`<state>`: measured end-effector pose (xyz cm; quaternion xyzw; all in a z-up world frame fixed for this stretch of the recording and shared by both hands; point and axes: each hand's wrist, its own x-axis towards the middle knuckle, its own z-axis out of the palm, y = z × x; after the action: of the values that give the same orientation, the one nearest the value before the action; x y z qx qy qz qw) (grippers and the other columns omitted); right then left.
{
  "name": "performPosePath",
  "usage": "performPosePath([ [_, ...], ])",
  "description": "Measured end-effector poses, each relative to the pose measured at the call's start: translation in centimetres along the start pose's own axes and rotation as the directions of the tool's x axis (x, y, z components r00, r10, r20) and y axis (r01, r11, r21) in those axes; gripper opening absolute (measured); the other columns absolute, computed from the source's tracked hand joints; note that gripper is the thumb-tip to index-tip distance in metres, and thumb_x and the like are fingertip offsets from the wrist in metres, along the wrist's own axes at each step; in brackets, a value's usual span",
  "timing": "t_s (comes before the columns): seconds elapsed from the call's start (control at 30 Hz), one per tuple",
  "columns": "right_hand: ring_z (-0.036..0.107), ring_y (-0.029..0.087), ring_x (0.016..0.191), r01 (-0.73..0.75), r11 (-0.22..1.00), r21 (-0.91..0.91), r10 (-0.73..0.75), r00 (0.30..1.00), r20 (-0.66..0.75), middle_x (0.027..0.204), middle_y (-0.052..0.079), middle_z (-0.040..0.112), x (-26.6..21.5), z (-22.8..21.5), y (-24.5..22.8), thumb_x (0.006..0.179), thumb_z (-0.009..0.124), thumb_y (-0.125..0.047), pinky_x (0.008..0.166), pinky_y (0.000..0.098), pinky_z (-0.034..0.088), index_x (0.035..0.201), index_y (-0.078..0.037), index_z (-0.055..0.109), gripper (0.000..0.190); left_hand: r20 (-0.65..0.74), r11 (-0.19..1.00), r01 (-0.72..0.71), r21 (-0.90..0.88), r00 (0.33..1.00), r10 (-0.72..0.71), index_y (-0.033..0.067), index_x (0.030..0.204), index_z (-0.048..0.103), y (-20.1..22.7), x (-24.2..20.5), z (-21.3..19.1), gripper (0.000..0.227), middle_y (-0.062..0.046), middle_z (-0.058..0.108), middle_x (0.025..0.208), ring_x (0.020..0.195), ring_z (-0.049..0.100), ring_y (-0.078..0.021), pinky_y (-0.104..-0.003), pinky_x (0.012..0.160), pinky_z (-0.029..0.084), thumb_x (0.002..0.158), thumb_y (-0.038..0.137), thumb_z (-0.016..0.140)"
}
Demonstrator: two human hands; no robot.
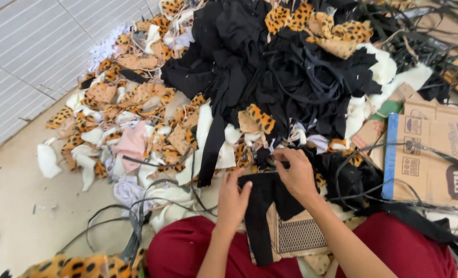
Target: The person sits on the floor and wraps a small cardboard box with black fabric, securing it with a black strap. They then pick up another box and wrap it with black fabric as well.
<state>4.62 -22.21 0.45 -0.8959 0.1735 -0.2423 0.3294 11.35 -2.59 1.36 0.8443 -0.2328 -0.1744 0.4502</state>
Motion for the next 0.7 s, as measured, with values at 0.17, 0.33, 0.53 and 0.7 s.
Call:
performPosePath([
  [0.17, 0.069, 0.022, 0.085, -0.024, 0.999, -0.022, 0.021, 0.989, -0.147, 0.087, 0.000, 0.074, 5.7, 0.1, 0.1, 0.080, 0.078, 0.000, 0.081, 0.0336, 0.056, 0.100, -0.017, 0.077, 0.026, -0.134, 0.826, 0.094, -0.556, 0.970, -0.201, 0.0083, 0.127, 0.067, -2.0, 4.8, 1.5, 0.038, -0.009, 0.071, 0.106, 0.072, 0.068, -0.0157, -0.027, 0.063, 0.055, 0.092, 0.018, 0.073],
  [0.33, 0.056, 0.033, 0.090, 0.244, 0.961, -0.129, -0.253, 0.966, -0.060, 0.099, 0.010, 0.066, 12.9, 2.8, -2.7, 0.094, 0.066, -0.005, 0.081, 0.0415, 0.046, 0.111, -0.004, 0.066, 0.016, 0.044, 0.482, 0.229, -0.846, 0.930, -0.364, 0.0059, 0.123, 0.069, -0.7, 5.6, 1.4, 0.033, -0.009, 0.069, 0.098, 0.057, 0.049, -0.0088, -0.025, 0.050, 0.039, 0.097, 0.026, 0.063],
  [0.53, 0.049, 0.035, 0.134, 0.333, 0.789, -0.516, -0.350, 0.934, 0.068, 0.146, 0.014, 0.054, 18.4, 9.2, -2.6, 0.085, 0.079, -0.017, 0.105, 0.0480, 0.044, 0.140, -0.012, 0.056, 0.060, 0.072, 0.393, 0.238, -0.888, 0.917, -0.393, 0.0070, 0.124, 0.070, -0.7, 5.8, 1.1, 0.036, -0.008, 0.070, 0.097, 0.058, 0.049, -0.0087, -0.027, 0.056, 0.041, 0.098, 0.031, 0.061],
  [0.7, 0.060, 0.034, 0.110, 0.165, 0.887, -0.431, -0.170, 0.985, 0.028, 0.123, 0.006, 0.068, 21.1, 9.8, 0.1, 0.080, 0.068, -0.010, 0.087, 0.0495, 0.045, 0.118, -0.019, 0.071, 0.039, 0.060, 0.322, 0.199, -0.925, 0.917, -0.395, 0.0054, 0.122, 0.070, -2.2, 6.3, 1.8, 0.033, -0.006, 0.070, 0.095, 0.060, 0.051, -0.0087, -0.026, 0.054, 0.040, 0.101, 0.027, 0.059],
])
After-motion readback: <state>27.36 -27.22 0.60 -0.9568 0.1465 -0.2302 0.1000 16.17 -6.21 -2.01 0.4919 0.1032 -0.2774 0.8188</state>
